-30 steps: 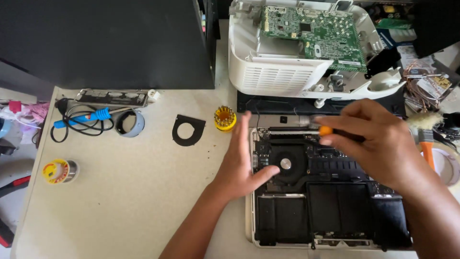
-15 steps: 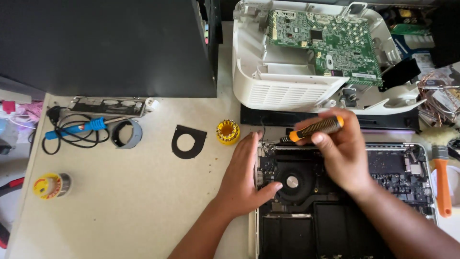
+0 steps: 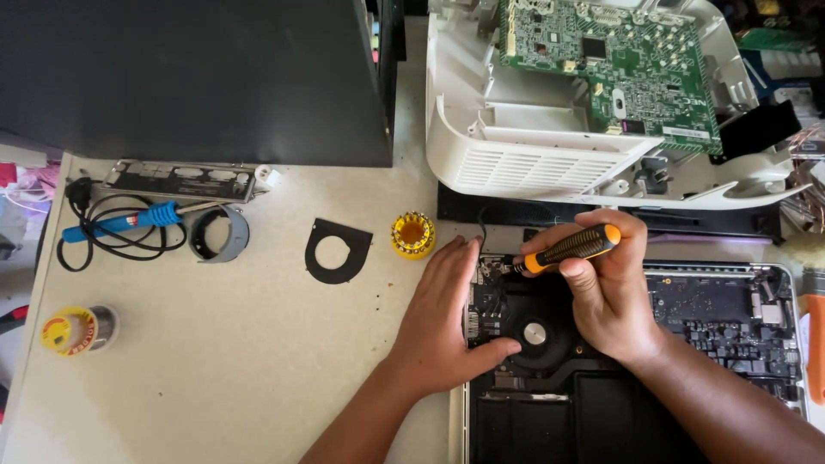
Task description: Disassembling a laptop by removing internal screws and a cooling fan using a screwdriver
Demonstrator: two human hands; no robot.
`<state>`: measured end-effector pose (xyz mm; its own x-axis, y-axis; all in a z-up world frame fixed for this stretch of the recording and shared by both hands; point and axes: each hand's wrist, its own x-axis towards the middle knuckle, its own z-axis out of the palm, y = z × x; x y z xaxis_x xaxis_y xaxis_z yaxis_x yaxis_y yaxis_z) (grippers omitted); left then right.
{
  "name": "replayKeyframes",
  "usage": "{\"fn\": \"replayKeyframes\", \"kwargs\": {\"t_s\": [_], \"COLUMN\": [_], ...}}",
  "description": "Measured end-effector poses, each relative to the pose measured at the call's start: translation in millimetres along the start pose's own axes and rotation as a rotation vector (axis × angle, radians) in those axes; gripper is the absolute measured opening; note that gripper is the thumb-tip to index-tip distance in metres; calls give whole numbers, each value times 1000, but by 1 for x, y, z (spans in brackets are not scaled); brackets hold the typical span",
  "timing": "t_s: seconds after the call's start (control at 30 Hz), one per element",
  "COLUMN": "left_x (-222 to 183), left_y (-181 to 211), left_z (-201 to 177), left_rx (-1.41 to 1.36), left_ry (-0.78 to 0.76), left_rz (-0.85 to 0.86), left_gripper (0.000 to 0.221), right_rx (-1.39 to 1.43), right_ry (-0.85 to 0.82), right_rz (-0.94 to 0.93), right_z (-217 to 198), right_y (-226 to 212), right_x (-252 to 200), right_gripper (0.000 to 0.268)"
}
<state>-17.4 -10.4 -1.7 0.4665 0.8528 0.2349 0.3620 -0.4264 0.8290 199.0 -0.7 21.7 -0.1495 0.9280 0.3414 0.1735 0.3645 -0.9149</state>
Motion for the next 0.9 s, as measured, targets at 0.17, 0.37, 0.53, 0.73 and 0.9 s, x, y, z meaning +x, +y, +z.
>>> {"fn": "replayKeyframes", "kwargs": {"t_s": [0.17,0.37,0.53,0.73,0.9], "left_x": [-1,1,0,0,-1], "left_y": [-1,0,0,-2,-3], "left_z": [1,1,1,2,3], "left_rx": [13,32,27,35,43], "left_ry": [8,2,-5,10,11], "left_rz": [11,6,-8,17,17], "left_gripper": [100,101,100,98,100], "right_rx": [-78,0,-63,-530,-520], "right_ry": [2,-1,-12,-52,-95], "right_rz": [-28,3,-60,-232,-308], "right_z": [0,0,-1,-4,2], "right_y": [-2,0,-1,-17,-38], "right_x": [2,1,0,-2,15], "right_gripper": [38,37,37,59,27]}}
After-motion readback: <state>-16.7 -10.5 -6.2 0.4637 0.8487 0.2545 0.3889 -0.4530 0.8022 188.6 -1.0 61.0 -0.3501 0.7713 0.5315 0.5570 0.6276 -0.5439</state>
